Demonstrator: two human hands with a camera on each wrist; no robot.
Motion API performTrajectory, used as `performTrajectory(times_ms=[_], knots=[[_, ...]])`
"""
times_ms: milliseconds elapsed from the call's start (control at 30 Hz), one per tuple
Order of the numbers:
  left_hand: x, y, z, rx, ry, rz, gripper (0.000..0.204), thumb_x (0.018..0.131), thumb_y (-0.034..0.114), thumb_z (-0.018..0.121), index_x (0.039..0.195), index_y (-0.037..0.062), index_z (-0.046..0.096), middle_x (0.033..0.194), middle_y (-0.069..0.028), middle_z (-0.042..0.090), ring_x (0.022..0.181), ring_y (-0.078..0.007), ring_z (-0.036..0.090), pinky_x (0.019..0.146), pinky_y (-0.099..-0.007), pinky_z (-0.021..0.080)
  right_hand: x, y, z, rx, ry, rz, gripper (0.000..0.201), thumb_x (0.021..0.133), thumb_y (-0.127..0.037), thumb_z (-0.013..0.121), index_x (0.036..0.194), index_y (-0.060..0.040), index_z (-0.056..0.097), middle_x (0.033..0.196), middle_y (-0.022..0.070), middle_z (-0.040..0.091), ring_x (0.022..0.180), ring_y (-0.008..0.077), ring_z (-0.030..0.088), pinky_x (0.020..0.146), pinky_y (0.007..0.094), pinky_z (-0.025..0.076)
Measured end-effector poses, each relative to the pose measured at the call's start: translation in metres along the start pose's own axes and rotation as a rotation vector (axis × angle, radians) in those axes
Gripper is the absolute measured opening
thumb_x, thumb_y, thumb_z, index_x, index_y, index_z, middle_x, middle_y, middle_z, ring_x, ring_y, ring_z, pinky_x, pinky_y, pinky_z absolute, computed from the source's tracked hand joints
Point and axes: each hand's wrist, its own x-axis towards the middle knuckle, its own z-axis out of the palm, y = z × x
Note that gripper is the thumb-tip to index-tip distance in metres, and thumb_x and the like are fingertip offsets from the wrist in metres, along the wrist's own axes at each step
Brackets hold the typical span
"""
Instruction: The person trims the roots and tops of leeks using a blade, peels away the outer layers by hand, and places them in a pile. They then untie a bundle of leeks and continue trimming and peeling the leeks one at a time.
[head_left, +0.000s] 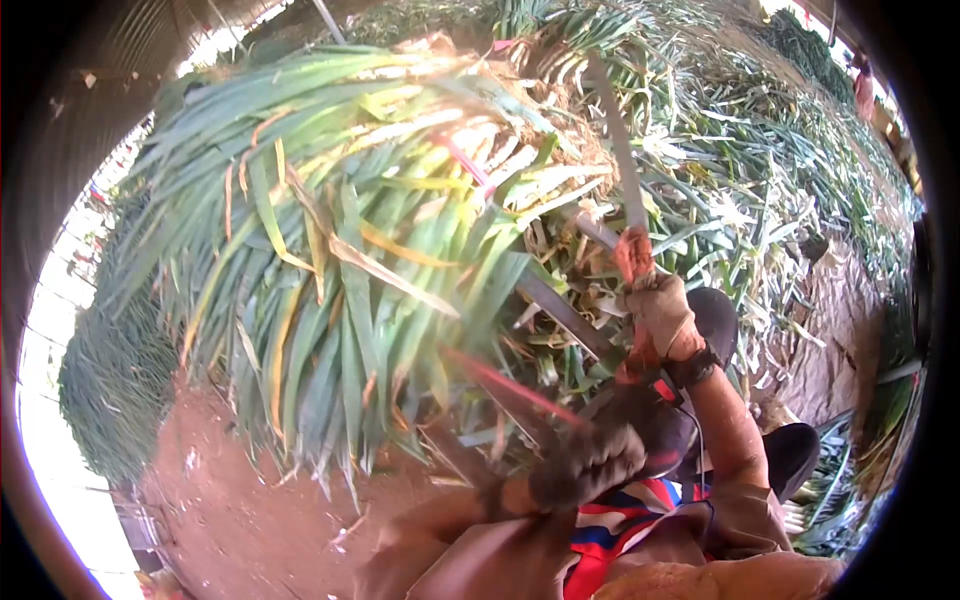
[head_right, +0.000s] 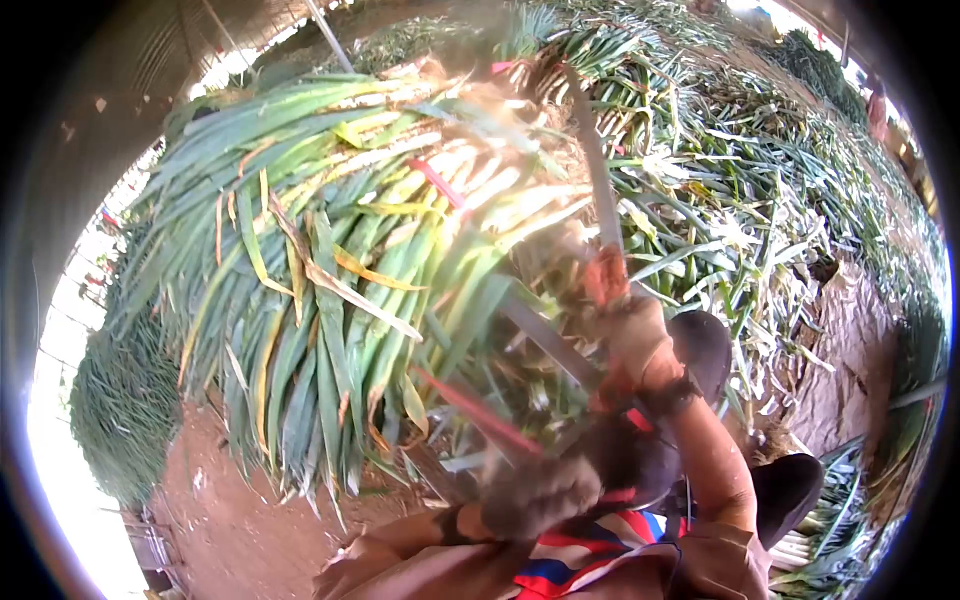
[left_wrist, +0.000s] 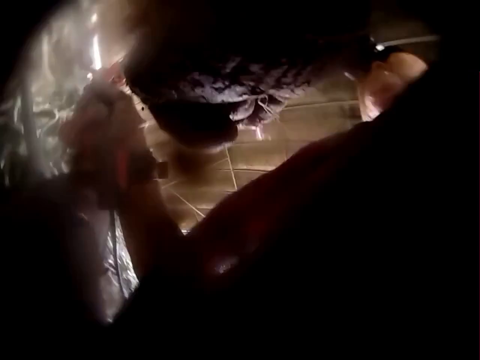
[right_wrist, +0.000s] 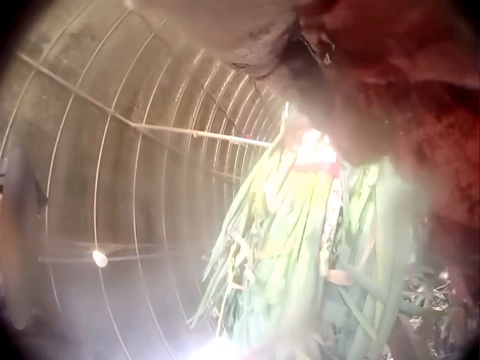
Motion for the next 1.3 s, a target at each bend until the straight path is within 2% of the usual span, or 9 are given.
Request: performTrajectory(times_ms=[100,300,500,600,700,767,900,1000,1300], knots=[[0.039,0.0,0.011,-0.263,-0.046,-0.133,0.014,0.092,0.016,0.057,0.084,0.0046,0.06,0.07,-0.0044,0.058,0.063,-0.0162,0.055,0.058,-0.03,0.044,-0.001,0.012,-0.03,0.112,0.081,0.029,0.007,0.071,0.001,0.069,0.077,-0.0001,0.066,0.071,0.0029,0.063,0.06,0.0127,0.057,0.057,0.0265,0.046],[0.102,0.009,0.203,-0.456,-0.104,0.91,0.015,0.079,0.024,0.064,0.078,0.0105,0.057,0.08,-0.0046,0.052,0.073,-0.0241,0.054,0.061,-0.0371,0.043,-0.045,-0.007,-0.067,-0.031,0.069,-0.05,0.011,0.076,-0.009,0.067,0.068,-0.0031,0.062,0.065,0.0012,0.055,0.058,0.0095,0.051,0.053,0.0271,0.041],[0.173,0.012,0.063,0.324,-0.06,1.024,0.01,0.08,0.02,0.061,0.078,0.0102,0.059,0.079,-0.0074,0.057,0.071,-0.0262,0.057,0.061,-0.0386,0.045,-0.069,0.029,-0.072,0.044,0.074,0.014,0.01,0.075,-0.01,0.068,0.07,-0.0029,0.063,0.064,0.0005,0.055,0.058,0.0093,0.051,0.052,0.0269,0.04],[0.21,0.006,-0.063,0.78,0.082,0.947,0.008,0.08,0.018,0.06,0.077,0.0101,0.06,0.079,-0.0088,0.059,0.07,-0.0272,0.058,0.062,-0.0394,0.047,-0.073,0.042,-0.055,-0.089,-0.095,-0.086,0.01,0.075,-0.01,0.069,0.071,-0.0029,0.063,0.063,0.0002,0.055,0.057,0.0092,0.05,0.052,0.0268,0.04],[0.212,-0.005,-0.209,1.573,0.195,0.401,0.01,0.082,0.017,0.057,0.09,0.0118,0.062,0.085,-0.0107,0.062,0.074,-0.0293,0.06,0.065,-0.042,0.048,-0.065,0.044,-0.018,-0.272,-0.439,-0.864,0.013,0.074,-0.012,0.072,0.077,0.0001,0.066,0.066,0.0025,0.059,0.06,0.0116,0.054,0.055,0.0296,0.043],[0.204,-0.002,-0.283,1.906,0.13,0.054,0.028,0.081,0.014,0.057,0.109,0.0157,0.06,0.096,-0.0139,0.061,0.085,-0.0323,0.06,0.074,-0.0436,0.05,-0.07,0.045,0.011,-0.125,-0.513,-0.47,0.016,0.073,-0.012,0.073,0.08,0.002,0.068,0.07,0.0054,0.062,0.063,0.0128,0.056,0.059,0.0309,0.046],[0.203,0.0,-0.314,1.93,0.086,-0.249,0.042,0.085,0.009,0.047,0.125,0.0184,0.056,0.108,-0.0159,0.061,0.099,-0.0321,0.061,0.086,-0.0448,0.049,-0.058,0.031,0.057,-0.164,-0.412,-0.675,0.013,0.073,-0.006,0.073,0.082,0.0024,0.069,0.072,0.0022,0.063,0.068,0.0085,0.056,0.063,0.0282,0.046],[0.222,-0.033,-0.352,1.86,-0.044,-0.221,0.05,0.076,0.013,0.06,0.125,0.0246,0.056,0.118,-0.0197,0.056,0.107,-0.0374,0.057,0.092,-0.0455,0.047,-0.064,0.012,0.083,0.274,-0.458,0.108,0.011,0.074,-0.008,0.074,0.08,0.0008,0.068,0.073,0.0021,0.063,0.064,0.008,0.055,0.059,0.0282,0.046],[0.222,-0.05,-0.359,1.837,0.06,-0.193,0.027,0.083,0.021,0.054,0.106,0.0156,0.068,0.108,-0.0191,0.061,0.099,-0.0359,0.06,0.087,-0.0439,0.048,-0.073,0.069,0.157,0.069,-0.78,0.023,0.028,0.09,-0.018,0.06,0.115,-0.0056,0.058,0.099,0.011,0.061,0.07,0.0171,0.063,0.058,0.0264,0.053]])
